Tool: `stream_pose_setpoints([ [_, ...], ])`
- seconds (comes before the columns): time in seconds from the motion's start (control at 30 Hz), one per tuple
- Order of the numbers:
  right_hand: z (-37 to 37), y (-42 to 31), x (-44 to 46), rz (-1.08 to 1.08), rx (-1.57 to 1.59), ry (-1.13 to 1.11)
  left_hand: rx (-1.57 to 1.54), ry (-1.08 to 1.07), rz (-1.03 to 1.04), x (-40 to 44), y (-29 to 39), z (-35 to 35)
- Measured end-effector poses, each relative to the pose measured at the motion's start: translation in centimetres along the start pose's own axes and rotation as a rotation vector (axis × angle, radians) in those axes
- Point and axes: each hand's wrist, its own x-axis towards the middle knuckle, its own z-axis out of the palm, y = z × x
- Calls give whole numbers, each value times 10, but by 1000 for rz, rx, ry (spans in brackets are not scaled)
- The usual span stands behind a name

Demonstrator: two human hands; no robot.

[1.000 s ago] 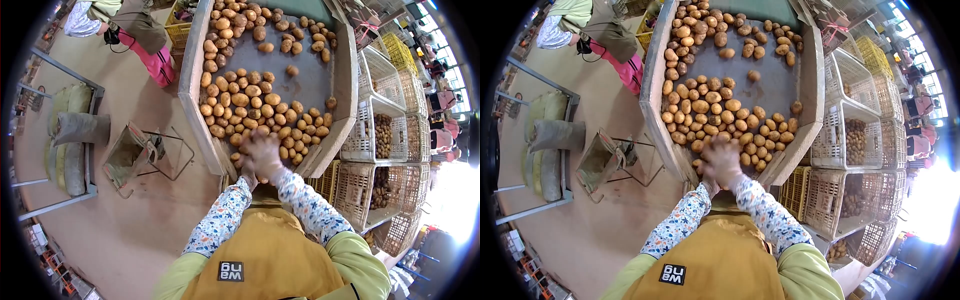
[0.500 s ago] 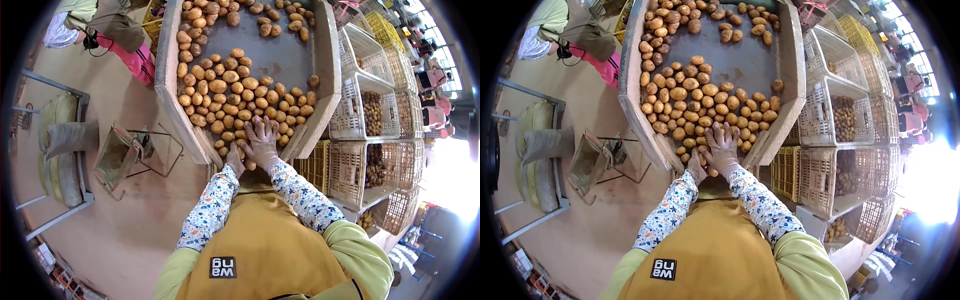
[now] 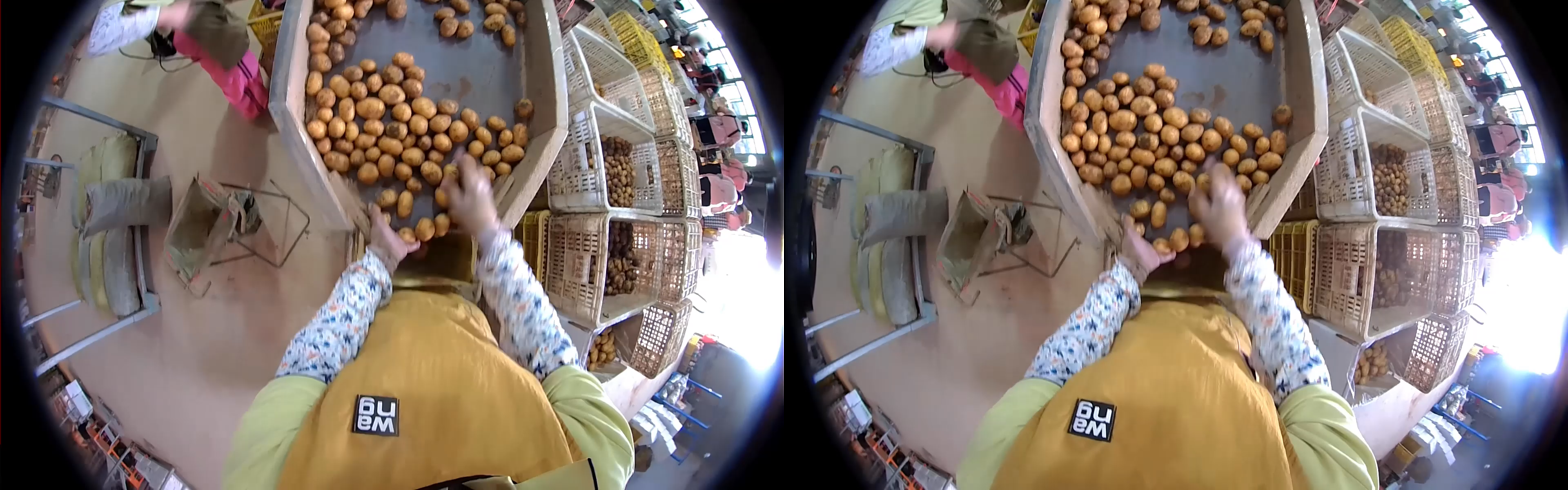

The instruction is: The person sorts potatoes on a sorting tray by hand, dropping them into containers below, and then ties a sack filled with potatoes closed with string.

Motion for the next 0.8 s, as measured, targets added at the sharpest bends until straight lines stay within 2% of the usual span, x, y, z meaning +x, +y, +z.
stream_pose_setpoints([
  [0.03, 9, 20, 20, -58, -201, 209, 44, -28, 4, 4, 1, -3],
  [0.1, 15, -11, 60, 285, 9, -68, 68, 37, 2, -8, 5, 9],
  [0.17, 37, -56, 59, 255, -347, -168, 136, 64, 29, 6, -1, -1],
  [0.2, 48, -59, 53, 183, -376, -167, 208, 88, 46, 15, -2, -7],
  [0.23, 59, -55, 42, 118, -407, -162, 207, 24, 24, 20, -1, -13],
  [0.3, 54, -31, 5, -228, -537, -248, 118, -108, -35, 17, -4, -9],
  [0.33, 55, -16, -9, -271, -596, -263, 133, -134, -82, 23, -4, -20],
  [0.37, 55, -2, -24, -316, -659, -294, 552, 8, 357, 33, -14, -31],
  [0.4, 52, 5, -37, -231, -595, -303, 522, 29, 351, 36, -16, -42],
  [0.43, 47, 14, -46, -134, -545, -304, 496, -47, 288, 43, -14, -49],
  [0.5, 45, 12, -54, -85, -608, -324, 463, -223, 162, 48, -11, -46],
  [0.57, 46, 0, -54, -37, -631, -372, 1263, -83, 732, 23, -18, -44],
  [0.6, 46, -6, -54, -38, -608, -344, 1269, -92, 724, 29, -16, -51],
  [0.7, 44, -6, -59, -100, -585, -366, 545, -198, 31, 56, -6, -62],
  [0.73, 35, -5, -56, -75, -509, -527, 893, -328, 354, 56, -10, -70],
  [0.77, 19, -12, -41, -81, -506, -527, 1235, -449, 685, 49, -12, -74],
  [0.8, 2, -16, -19, 139, -268, -657, 742, -274, 423, 22, -5, -41],
])
